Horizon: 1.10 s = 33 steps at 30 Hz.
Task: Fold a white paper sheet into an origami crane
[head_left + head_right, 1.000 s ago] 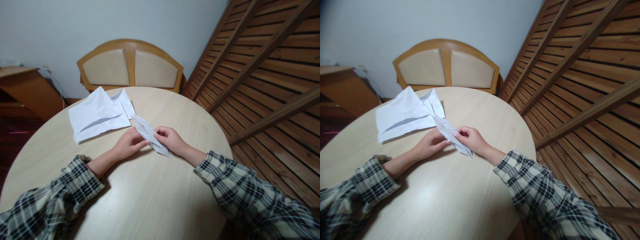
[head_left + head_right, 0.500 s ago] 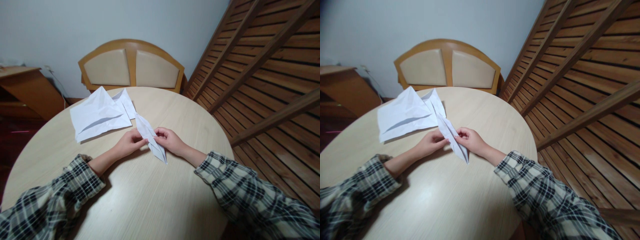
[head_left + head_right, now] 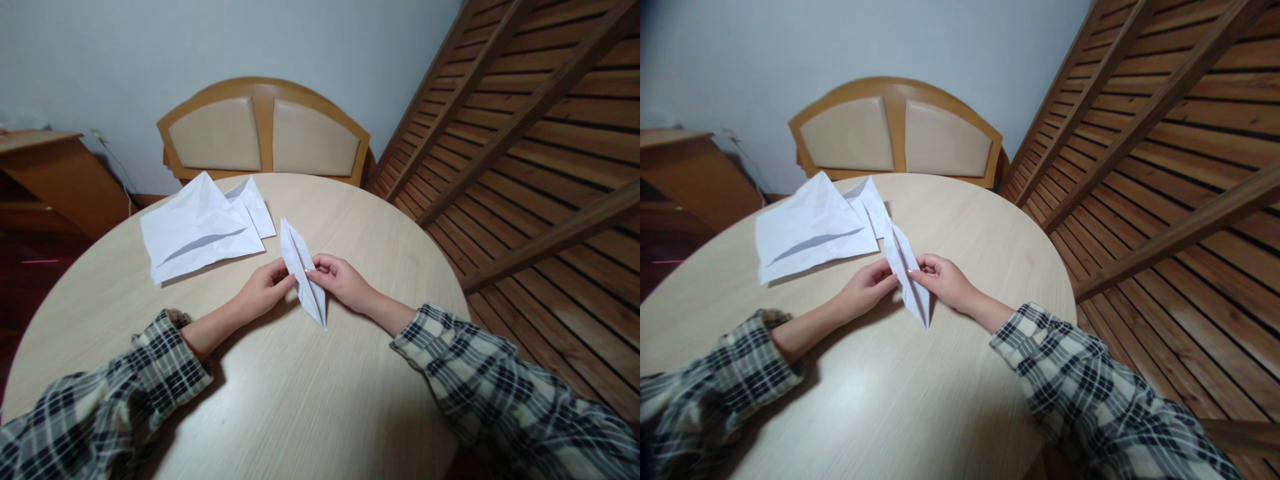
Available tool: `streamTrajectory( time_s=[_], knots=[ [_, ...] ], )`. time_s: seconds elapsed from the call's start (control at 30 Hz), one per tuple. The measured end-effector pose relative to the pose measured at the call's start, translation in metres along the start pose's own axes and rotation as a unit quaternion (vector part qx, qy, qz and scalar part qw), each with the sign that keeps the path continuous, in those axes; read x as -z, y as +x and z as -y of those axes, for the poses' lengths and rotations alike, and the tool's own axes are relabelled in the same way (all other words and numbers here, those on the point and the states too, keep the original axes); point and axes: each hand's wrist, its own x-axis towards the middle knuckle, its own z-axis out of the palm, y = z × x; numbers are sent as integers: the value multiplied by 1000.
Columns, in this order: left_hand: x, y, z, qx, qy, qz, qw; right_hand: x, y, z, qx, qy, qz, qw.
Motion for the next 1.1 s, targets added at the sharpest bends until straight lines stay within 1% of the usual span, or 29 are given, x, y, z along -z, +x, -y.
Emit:
streamTrajectory(
  time_s=[0.13,0.3,0.4,0.47,0.57,0.67,0.73,0.8,0.93,1.1],
  knots=[
    [-5,0,3,-6,-41,-34,999,-1,0,0,-5,4,-9,1000],
    [-10,2,4,40,-139,-66,987,-2,0,2,-21,12,-29,999],
    [-14,0,-3,42,-117,-132,983,-2,1,1,-43,40,-32,998],
    [-17,-1,-7,21,-90,-172,981,-2,1,0,-53,66,-28,996],
    [-20,-3,-10,-31,-34,-197,979,-3,2,0,-57,98,-21,993],
    [-21,-4,-11,-69,39,-183,980,-4,1,1,-67,112,-23,991],
    [-20,-4,-12,-62,64,-163,983,-4,1,1,-73,119,-30,990],
    [-19,-4,-14,-44,70,-151,985,-4,2,1,-75,124,-36,989],
    [-18,-4,-16,-22,67,-147,987,-4,2,0,-70,126,-39,989],
    [-18,-3,-17,-8,49,-134,990,-2,1,0,-51,94,-37,994]
  ],
)
